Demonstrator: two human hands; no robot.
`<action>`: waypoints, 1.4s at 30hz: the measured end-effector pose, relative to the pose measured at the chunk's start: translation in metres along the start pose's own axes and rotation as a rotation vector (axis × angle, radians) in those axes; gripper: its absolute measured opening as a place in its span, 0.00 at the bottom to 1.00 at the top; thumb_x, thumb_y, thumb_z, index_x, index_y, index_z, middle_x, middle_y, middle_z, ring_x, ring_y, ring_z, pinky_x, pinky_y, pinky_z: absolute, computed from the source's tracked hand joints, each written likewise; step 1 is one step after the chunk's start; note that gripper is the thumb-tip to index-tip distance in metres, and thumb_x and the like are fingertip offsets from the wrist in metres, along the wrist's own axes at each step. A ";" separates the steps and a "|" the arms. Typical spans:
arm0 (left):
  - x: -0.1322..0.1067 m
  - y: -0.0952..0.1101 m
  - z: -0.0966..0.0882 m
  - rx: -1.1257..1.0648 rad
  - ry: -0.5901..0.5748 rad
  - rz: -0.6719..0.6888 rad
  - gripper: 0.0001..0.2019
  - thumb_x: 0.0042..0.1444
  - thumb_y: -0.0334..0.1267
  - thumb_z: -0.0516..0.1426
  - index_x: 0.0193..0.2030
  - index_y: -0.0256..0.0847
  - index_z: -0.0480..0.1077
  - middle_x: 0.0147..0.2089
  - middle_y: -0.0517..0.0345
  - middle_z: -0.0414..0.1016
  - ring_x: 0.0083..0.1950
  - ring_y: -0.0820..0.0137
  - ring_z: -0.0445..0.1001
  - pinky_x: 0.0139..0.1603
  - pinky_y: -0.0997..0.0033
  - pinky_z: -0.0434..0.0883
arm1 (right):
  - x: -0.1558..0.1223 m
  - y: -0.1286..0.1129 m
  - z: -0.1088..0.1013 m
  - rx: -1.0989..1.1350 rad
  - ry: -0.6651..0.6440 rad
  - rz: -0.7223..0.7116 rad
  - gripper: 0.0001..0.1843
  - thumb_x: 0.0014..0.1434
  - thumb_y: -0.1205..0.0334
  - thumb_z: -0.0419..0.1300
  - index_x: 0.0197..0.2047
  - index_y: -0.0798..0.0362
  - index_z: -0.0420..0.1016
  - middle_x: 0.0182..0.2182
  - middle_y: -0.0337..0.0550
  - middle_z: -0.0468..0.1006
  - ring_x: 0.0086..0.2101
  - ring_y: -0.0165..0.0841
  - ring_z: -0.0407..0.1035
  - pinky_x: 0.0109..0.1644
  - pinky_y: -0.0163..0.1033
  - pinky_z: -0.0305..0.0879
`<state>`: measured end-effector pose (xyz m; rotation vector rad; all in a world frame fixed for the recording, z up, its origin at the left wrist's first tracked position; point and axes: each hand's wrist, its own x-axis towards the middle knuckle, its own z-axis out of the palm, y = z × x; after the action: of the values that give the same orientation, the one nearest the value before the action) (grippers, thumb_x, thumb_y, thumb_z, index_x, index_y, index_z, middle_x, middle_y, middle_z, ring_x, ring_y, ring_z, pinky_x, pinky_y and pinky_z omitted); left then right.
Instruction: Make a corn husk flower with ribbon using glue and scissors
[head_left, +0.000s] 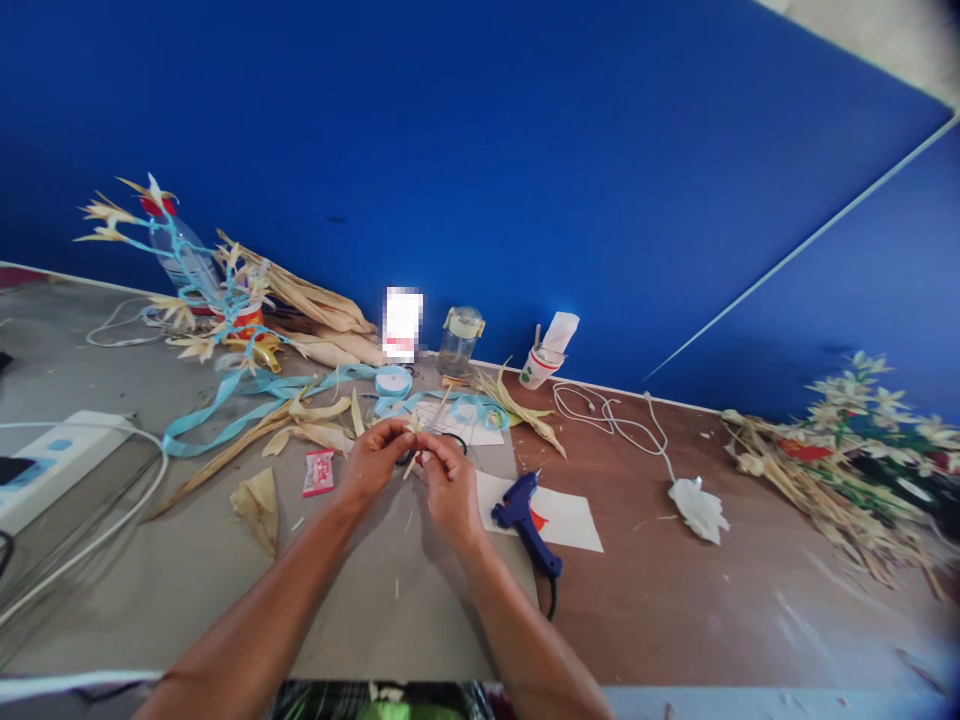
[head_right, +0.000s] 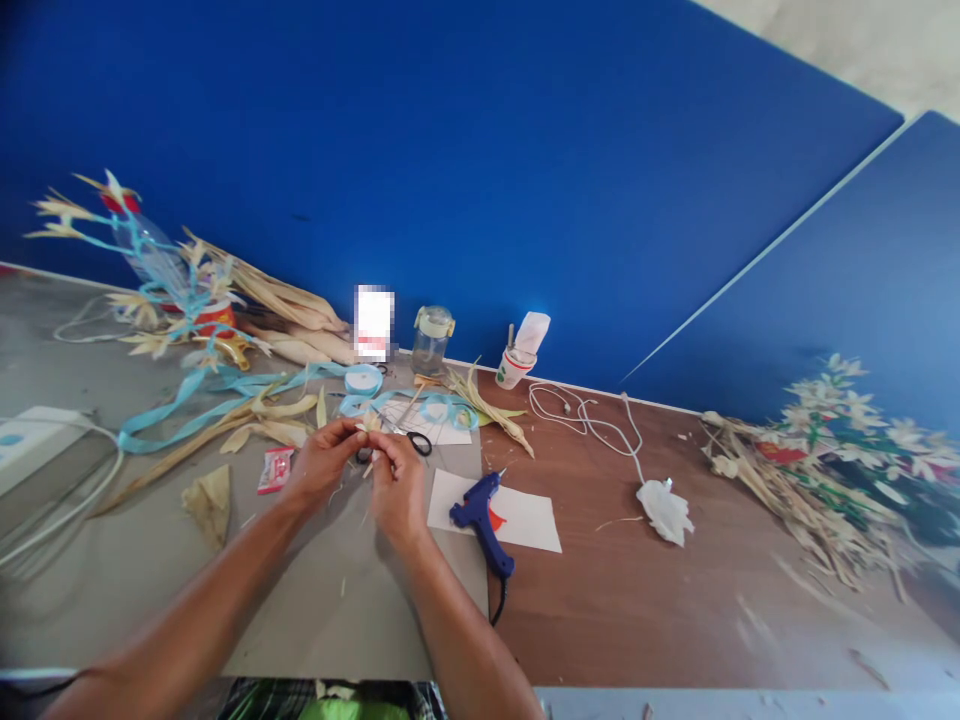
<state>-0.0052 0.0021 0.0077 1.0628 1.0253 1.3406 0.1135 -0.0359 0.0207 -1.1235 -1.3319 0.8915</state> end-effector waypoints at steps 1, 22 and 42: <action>0.000 0.000 0.000 -0.005 0.000 -0.003 0.08 0.44 0.40 0.64 0.29 0.39 0.73 0.27 0.60 0.73 0.31 0.71 0.69 0.35 0.71 0.65 | 0.000 0.001 0.000 0.008 -0.003 0.004 0.16 0.58 0.66 0.52 0.44 0.52 0.78 0.40 0.46 0.77 0.41 0.35 0.72 0.47 0.40 0.69; -0.006 0.000 0.005 0.134 0.060 0.132 0.05 0.47 0.39 0.61 0.28 0.40 0.73 0.27 0.61 0.72 0.31 0.71 0.68 0.34 0.72 0.65 | -0.006 -0.003 -0.003 -0.071 -0.010 -0.090 0.18 0.59 0.66 0.51 0.49 0.50 0.77 0.43 0.48 0.75 0.45 0.36 0.70 0.51 0.42 0.67; -0.003 -0.004 0.002 0.101 -0.084 0.004 0.10 0.45 0.41 0.63 0.30 0.38 0.69 0.26 0.64 0.66 0.27 0.74 0.62 0.29 0.74 0.59 | 0.013 -0.005 -0.013 0.484 0.159 0.336 0.09 0.47 0.59 0.65 0.33 0.53 0.79 0.24 0.35 0.74 0.25 0.25 0.64 0.33 0.33 0.60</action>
<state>-0.0021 -0.0008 0.0045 1.1873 1.0376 1.2476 0.1272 -0.0260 0.0302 -1.0180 -0.7473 1.2609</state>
